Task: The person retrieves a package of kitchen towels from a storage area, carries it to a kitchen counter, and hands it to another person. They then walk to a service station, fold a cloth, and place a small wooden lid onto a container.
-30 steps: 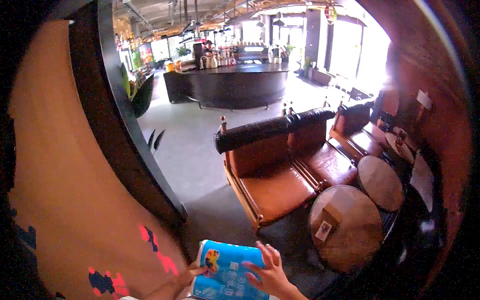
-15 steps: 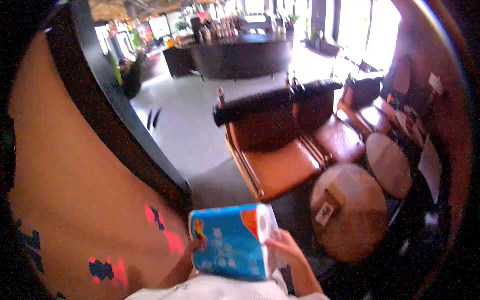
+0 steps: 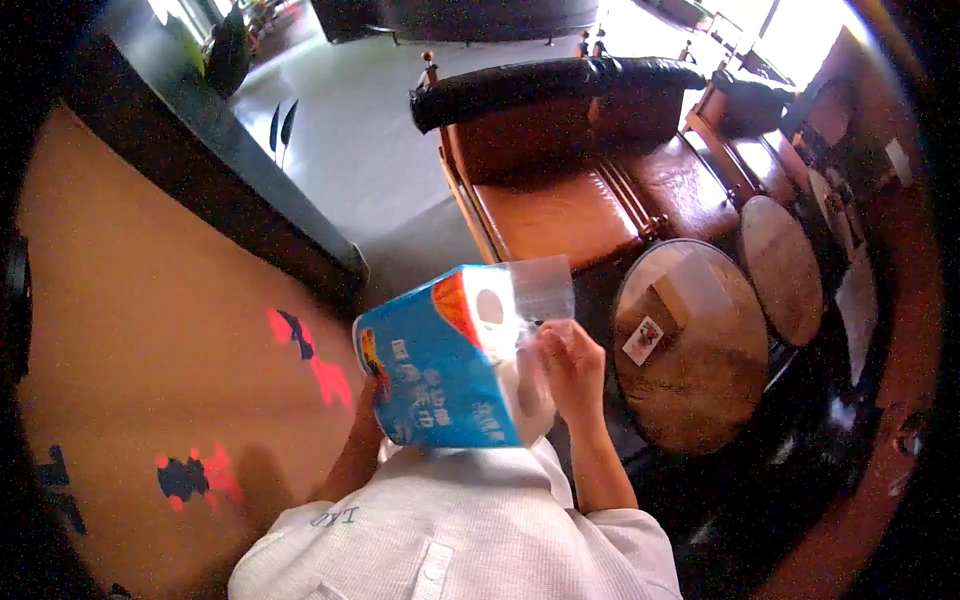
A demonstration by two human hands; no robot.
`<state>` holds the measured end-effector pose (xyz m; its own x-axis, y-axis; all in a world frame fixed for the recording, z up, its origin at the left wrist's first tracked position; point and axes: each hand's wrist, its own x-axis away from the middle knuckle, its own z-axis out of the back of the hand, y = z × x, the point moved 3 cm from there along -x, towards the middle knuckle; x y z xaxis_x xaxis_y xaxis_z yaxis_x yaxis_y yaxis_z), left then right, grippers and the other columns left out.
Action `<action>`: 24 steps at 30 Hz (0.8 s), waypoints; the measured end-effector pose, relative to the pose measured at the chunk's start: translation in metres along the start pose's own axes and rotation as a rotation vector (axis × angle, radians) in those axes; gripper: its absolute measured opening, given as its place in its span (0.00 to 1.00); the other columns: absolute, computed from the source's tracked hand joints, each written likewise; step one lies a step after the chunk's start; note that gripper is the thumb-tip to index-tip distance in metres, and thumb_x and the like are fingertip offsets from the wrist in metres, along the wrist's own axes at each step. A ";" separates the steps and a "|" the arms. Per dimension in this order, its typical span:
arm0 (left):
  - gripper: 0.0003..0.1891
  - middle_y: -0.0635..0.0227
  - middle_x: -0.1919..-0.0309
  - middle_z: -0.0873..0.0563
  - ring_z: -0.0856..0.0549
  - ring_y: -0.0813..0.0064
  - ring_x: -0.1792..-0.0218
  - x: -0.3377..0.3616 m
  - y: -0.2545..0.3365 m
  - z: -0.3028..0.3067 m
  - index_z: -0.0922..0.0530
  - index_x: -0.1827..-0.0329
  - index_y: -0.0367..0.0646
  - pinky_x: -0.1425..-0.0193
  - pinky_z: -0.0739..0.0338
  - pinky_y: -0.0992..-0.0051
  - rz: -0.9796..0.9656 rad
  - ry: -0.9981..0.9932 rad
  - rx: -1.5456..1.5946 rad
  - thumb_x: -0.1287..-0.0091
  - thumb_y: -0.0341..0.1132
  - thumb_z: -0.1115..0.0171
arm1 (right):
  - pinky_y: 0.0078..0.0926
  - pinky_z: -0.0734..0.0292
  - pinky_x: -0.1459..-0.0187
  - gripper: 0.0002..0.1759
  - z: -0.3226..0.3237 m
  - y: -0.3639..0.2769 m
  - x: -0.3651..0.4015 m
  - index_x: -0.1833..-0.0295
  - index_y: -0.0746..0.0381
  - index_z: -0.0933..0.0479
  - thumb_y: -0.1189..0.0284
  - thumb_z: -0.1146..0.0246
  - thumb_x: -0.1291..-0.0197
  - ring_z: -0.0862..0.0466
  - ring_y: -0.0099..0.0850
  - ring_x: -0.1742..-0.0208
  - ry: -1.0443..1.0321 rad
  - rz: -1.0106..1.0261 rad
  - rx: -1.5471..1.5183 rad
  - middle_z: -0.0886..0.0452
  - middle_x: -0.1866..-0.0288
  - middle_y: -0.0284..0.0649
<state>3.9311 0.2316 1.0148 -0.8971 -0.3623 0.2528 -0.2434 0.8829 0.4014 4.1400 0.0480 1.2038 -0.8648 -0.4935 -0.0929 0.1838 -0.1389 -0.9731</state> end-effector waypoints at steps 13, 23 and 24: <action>0.26 0.62 0.47 0.22 0.23 0.67 0.45 0.044 -0.002 0.088 0.32 0.38 0.43 0.39 0.28 0.63 -0.127 0.003 -0.328 0.38 0.39 0.36 | 0.33 0.27 0.47 0.09 -0.046 -0.027 0.029 0.66 0.64 0.25 0.72 0.46 0.36 0.20 0.34 0.61 0.480 0.585 0.161 0.19 0.68 0.42; 0.28 0.60 0.46 0.22 0.23 0.64 0.45 0.054 0.014 0.059 0.32 0.38 0.44 0.39 0.30 0.61 -0.174 0.060 -0.287 0.40 0.39 0.35 | 0.48 0.40 0.32 0.29 -0.080 0.012 -0.031 0.35 0.45 0.35 0.63 0.37 0.42 0.31 0.40 0.36 -0.142 1.034 -0.849 0.29 0.41 0.40; 0.28 0.59 0.46 0.22 0.23 0.64 0.45 0.048 0.017 0.059 0.32 0.38 0.44 0.39 0.30 0.60 -0.187 0.066 -0.290 0.40 0.39 0.35 | 0.47 0.39 0.33 0.29 -0.082 0.011 -0.037 0.35 0.45 0.36 0.62 0.37 0.42 0.31 0.40 0.37 -0.125 0.970 -0.841 0.29 0.41 0.40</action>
<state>3.8619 0.2472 0.9818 -0.8188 -0.5366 0.2042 -0.2776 0.6813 0.6773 4.1356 0.1348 1.1796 -0.4863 -0.1702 -0.8571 0.3207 0.8776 -0.3563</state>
